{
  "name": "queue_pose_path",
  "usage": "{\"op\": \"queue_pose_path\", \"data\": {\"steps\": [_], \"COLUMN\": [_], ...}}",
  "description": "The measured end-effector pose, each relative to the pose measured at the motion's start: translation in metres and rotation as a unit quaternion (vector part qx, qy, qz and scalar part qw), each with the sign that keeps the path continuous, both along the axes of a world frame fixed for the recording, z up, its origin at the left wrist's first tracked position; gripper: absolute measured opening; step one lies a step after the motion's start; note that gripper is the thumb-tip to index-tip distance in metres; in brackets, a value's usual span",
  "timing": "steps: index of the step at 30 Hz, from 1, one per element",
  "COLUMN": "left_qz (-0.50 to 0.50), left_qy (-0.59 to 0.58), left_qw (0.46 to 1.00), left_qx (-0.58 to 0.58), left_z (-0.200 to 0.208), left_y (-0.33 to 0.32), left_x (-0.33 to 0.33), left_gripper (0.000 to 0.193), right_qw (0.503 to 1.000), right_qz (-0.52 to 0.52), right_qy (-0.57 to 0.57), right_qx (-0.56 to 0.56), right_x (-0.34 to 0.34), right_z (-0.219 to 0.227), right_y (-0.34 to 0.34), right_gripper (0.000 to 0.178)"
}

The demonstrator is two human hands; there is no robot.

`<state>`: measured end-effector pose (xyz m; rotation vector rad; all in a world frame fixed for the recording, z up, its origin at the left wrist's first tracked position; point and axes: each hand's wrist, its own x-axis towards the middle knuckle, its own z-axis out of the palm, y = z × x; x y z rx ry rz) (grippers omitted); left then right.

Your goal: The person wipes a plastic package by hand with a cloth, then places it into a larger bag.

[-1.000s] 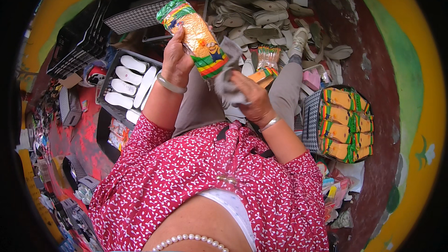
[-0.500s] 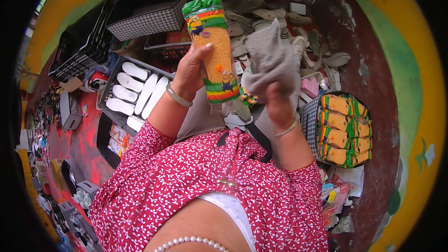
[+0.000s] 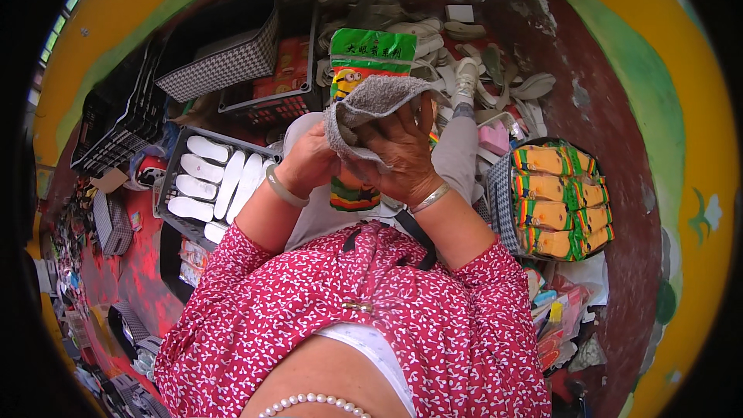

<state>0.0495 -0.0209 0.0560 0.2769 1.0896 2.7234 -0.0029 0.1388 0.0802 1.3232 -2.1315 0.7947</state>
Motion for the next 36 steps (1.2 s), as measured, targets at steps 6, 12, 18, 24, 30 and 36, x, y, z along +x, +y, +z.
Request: {"op": "queue_pose_path", "data": {"steps": [6, 12, 18, 24, 30, 36], "left_qz": [0.005, -0.031, -0.134, -0.201, -0.215, -0.227], "left_qy": [0.029, 0.045, -0.038, 0.014, 0.007, -0.040], "left_qw": [0.997, 0.974, 0.951, 0.870, 0.851, 0.890], "left_qx": [-0.073, -0.222, -0.276, -0.449, -0.479, -0.394], "left_z": [0.011, 0.017, 0.034, 0.040, 0.039, 0.035], "left_y": [-0.003, -0.010, -0.042, -0.054, -0.054, -0.042], "left_x": [0.005, 0.009, 0.009, 0.000, -0.004, -0.003], "left_gripper": [0.036, 0.041, 0.047, 0.050, 0.051, 0.051], "right_qw": [0.999, 0.974, 0.673, 0.652, 0.672, 0.824], "right_qz": [-0.026, 0.007, 0.196, 0.218, 0.189, 0.100], "right_qy": [0.038, -0.133, -0.563, -0.658, -0.644, -0.489], "right_qx": [-0.002, -0.183, -0.439, -0.309, -0.313, -0.267], "right_x": [0.000, -0.029, -0.052, -0.039, -0.029, -0.025], "right_z": [0.013, 0.006, -0.002, -0.014, -0.010, -0.015], "right_y": [0.004, 0.018, 0.045, 0.039, 0.017, 0.003], "right_gripper": [0.048, 0.055, 0.075, 0.074, 0.047, 0.015]}}
